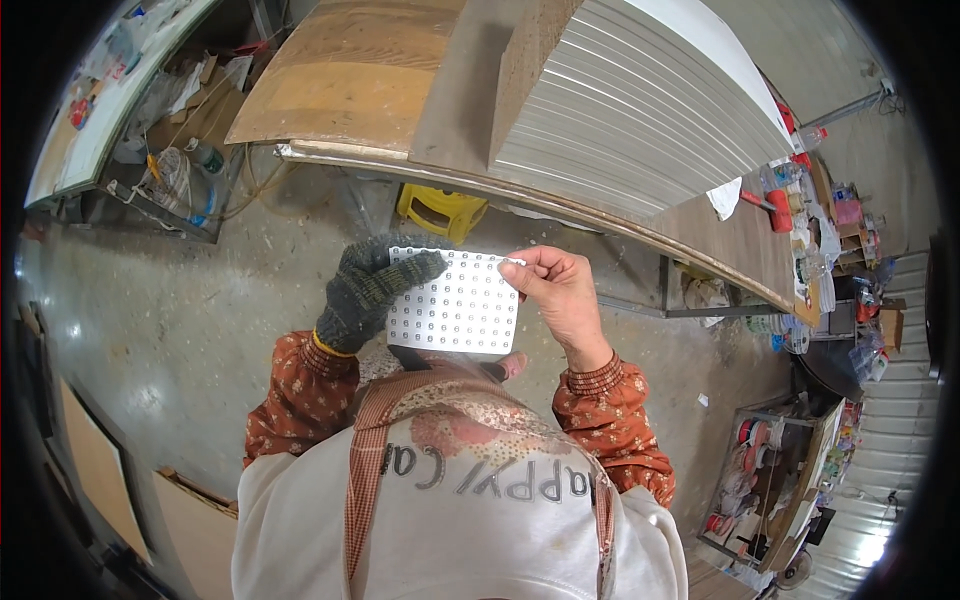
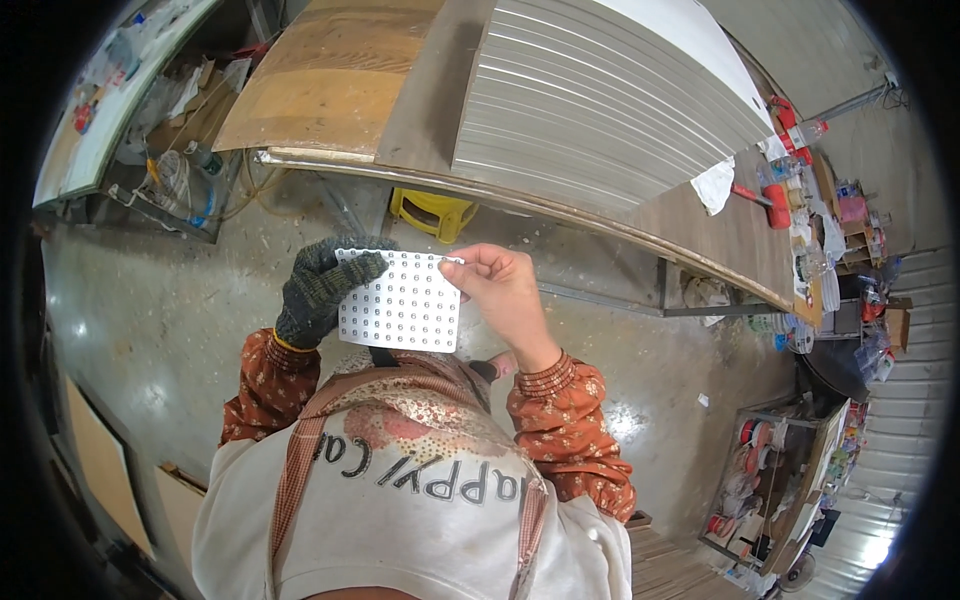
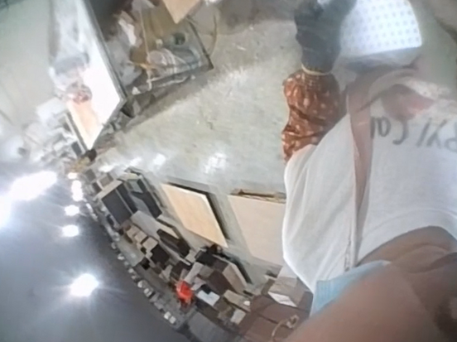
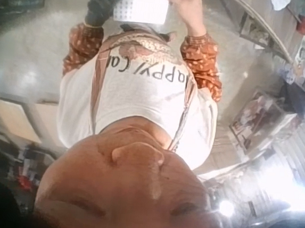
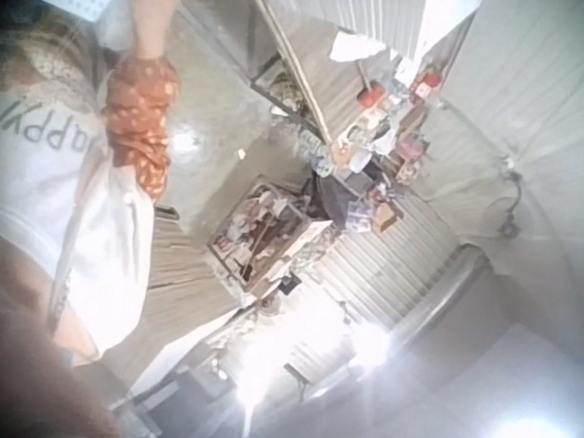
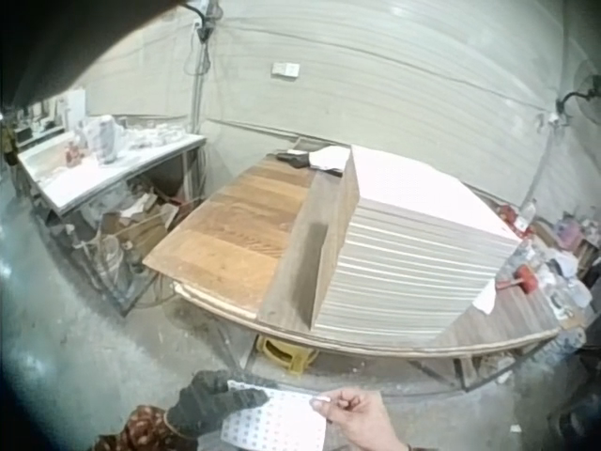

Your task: The person applies small circular labels to the edges of white wooden panels, taking them from a sticker sheet and pressing them onto the side of each panel in a large stack.

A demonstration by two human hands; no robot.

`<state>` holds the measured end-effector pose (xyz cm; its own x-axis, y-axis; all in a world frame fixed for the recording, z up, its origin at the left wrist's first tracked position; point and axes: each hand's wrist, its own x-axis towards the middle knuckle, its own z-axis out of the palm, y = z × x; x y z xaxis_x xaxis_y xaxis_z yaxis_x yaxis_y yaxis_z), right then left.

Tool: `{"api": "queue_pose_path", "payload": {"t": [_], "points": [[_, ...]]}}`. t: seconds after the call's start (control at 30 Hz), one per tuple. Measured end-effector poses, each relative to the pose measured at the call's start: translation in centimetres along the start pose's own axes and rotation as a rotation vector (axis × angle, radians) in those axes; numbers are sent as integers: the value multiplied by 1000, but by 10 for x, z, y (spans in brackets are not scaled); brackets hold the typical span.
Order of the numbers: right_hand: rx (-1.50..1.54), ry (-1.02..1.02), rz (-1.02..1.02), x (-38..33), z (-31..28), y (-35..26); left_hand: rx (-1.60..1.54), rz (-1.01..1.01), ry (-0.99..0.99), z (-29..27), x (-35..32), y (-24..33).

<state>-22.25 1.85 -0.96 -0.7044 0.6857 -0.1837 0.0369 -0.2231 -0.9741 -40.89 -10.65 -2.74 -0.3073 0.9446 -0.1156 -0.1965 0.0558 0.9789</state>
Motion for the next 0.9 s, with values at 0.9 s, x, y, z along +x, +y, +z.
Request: {"api": "queue_pose_path", "payload": {"t": [0.9], "points": [[-207, 101, -97, -6, -18, 6, 231, 130, 51, 1, 4, 3]]}}
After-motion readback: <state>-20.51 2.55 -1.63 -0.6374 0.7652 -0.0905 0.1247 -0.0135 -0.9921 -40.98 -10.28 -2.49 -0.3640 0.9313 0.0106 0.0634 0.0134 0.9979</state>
